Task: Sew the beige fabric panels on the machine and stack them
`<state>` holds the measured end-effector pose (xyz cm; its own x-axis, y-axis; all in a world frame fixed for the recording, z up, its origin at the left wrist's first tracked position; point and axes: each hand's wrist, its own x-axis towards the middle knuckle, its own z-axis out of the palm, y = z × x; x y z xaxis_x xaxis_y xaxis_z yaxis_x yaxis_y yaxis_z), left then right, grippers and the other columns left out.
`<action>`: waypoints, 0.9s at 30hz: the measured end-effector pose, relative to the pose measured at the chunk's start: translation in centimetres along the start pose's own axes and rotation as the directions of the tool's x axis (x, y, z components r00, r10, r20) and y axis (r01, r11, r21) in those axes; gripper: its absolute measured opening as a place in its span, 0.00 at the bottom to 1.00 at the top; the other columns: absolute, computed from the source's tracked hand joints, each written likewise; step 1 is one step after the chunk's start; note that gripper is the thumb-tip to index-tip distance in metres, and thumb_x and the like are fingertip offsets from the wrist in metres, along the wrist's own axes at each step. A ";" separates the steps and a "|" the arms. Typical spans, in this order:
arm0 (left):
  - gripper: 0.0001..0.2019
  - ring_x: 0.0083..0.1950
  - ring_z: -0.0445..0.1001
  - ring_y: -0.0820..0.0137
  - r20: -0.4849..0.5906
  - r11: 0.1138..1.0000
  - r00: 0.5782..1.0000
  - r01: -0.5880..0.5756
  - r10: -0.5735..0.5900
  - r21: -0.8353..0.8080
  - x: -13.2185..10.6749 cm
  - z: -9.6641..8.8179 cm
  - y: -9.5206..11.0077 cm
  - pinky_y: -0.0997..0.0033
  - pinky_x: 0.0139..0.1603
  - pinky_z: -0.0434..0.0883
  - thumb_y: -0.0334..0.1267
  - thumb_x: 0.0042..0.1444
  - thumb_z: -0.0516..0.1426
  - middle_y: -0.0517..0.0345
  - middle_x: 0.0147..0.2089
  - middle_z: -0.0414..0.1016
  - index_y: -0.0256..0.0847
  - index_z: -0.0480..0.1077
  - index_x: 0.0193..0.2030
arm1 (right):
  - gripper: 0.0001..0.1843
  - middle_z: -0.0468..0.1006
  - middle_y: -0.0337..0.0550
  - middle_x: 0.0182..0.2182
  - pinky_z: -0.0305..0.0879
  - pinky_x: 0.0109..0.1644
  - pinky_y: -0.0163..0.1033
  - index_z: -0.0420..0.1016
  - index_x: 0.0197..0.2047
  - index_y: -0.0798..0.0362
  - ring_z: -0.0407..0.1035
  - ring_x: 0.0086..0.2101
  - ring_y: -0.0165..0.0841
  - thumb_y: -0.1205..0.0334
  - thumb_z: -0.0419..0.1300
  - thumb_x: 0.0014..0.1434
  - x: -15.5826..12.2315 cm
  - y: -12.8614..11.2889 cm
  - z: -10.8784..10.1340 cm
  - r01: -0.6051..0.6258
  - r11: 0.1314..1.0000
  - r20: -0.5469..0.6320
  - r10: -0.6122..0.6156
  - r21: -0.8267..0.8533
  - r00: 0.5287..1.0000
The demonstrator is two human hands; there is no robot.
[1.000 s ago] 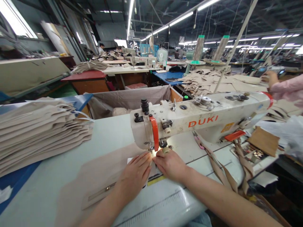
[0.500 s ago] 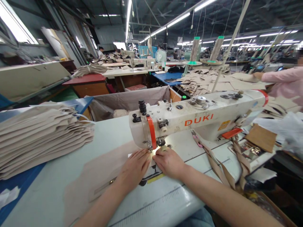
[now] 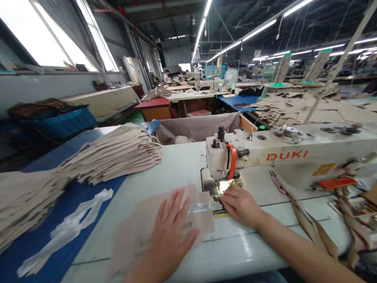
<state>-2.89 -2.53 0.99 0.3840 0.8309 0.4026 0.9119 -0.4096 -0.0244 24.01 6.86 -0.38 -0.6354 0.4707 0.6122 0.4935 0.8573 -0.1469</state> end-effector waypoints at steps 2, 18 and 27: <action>0.48 0.74 0.45 0.47 0.116 0.999 0.993 0.024 -0.027 0.031 -2.7 -0.4 -0.8 0.45 0.68 0.54 0.53 0.53 0.61 0.39 0.75 0.42 0.37 0.42 0.74 | 0.11 0.77 0.47 0.32 0.68 0.43 0.40 0.76 0.39 0.54 0.69 0.36 0.36 0.68 0.52 0.66 -0.2 -0.2 -0.1 0.013 1.000 -0.005 -0.013 0.000 1.000; 0.21 0.56 0.74 0.61 -0.374 0.674 0.657 0.731 -0.654 0.106 7.8 -19.5 -20.2 0.64 0.57 0.67 0.36 0.63 0.45 0.53 0.56 0.76 0.36 0.71 0.57 | 0.16 0.81 0.44 0.36 0.72 0.44 0.36 0.77 0.42 0.50 0.75 0.37 0.34 0.61 0.48 0.70 -1.1 0.3 0.6 0.060 0.992 -0.060 -0.067 -0.110 0.996; 0.21 0.61 0.70 0.53 -0.026 0.711 0.725 0.681 -0.688 0.177 11.9 -9.1 -26.4 0.56 0.61 0.64 0.32 0.56 0.52 0.45 0.60 0.73 0.36 0.72 0.56 | 0.16 0.82 0.42 0.36 0.74 0.42 0.32 0.79 0.43 0.49 0.77 0.36 0.33 0.59 0.49 0.69 -1.0 0.7 0.6 0.101 0.981 -0.109 -0.120 -0.167 0.987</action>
<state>-23.72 14.75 14.71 -0.3530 0.8746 0.3322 0.9351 0.3415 0.0948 24.60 7.16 -1.57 -0.6216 0.3390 0.7062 0.5191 0.8534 0.0472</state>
